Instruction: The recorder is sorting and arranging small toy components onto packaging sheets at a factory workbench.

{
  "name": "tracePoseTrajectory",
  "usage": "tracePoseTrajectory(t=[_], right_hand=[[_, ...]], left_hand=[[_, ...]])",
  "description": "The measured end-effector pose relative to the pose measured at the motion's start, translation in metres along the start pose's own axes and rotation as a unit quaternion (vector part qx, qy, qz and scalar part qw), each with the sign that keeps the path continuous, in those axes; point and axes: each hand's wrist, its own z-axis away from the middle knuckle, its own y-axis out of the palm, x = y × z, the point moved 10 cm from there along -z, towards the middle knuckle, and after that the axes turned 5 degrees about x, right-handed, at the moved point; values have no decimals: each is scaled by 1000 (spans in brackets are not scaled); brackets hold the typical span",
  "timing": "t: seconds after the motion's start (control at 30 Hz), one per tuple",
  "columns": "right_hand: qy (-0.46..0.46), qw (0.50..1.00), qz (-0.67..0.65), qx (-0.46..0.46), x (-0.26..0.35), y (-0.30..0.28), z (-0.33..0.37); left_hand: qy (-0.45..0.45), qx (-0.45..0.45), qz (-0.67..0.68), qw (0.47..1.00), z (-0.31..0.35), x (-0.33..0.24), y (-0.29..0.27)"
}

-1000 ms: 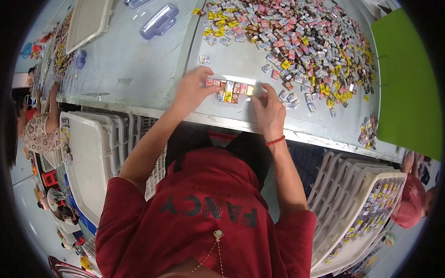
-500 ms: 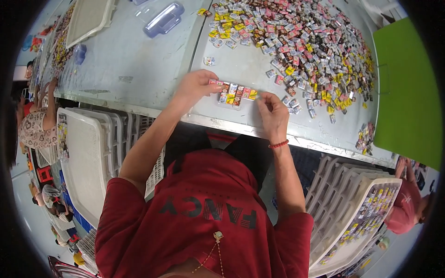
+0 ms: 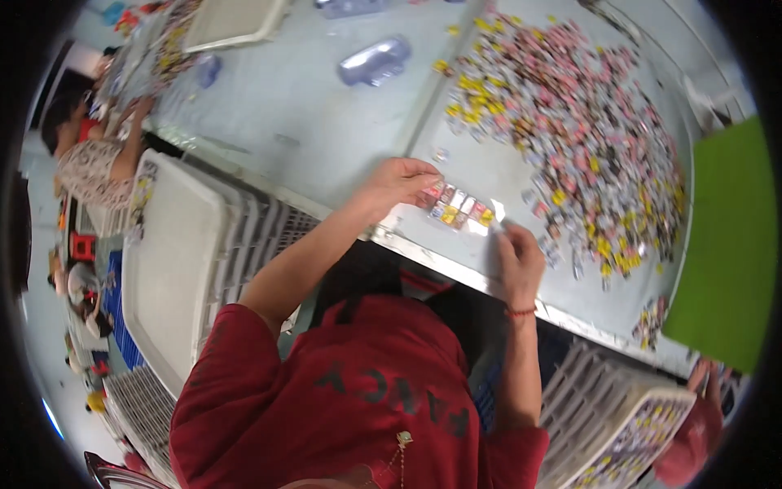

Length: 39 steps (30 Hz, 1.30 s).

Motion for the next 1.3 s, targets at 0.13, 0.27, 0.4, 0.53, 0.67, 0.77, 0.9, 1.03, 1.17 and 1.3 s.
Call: tracePoseTrajectory(t=[0.13,0.27,0.4,0.53,0.67,0.77,0.9,1.03,1.17,1.3], right_hand=[[37,999,-6,4,-1,-1,1],[31,999,8,-11,4,1,-2],[51,998,18,-20,10,0,-1],[71,997,18,-23,11,2,0],[67,996,41,-46,14,0,3],[52,996,40,-58,18,-1,7],[32,996,53,-64,21,-3,12],[2,987,143,-70,42,2,10],[0,985,140,-96,49,2,11],[6,988,106,-110,46,-1,11]], left_hand=[[-41,4,-18,999,5,-12,-67],[18,-36,-192,981,13,-47,-180],[-18,-131,-131,983,16,-63,-260],[-30,-253,-224,941,21,-79,-323],[103,-443,-642,617,38,-125,-289],[351,-427,-599,579,40,-150,-223],[399,-226,-643,614,-28,-165,-112],[311,-267,-716,565,-87,-134,-120],[351,-223,-719,557,-77,-140,-111],[372,-207,-692,583,-76,-151,-115]])
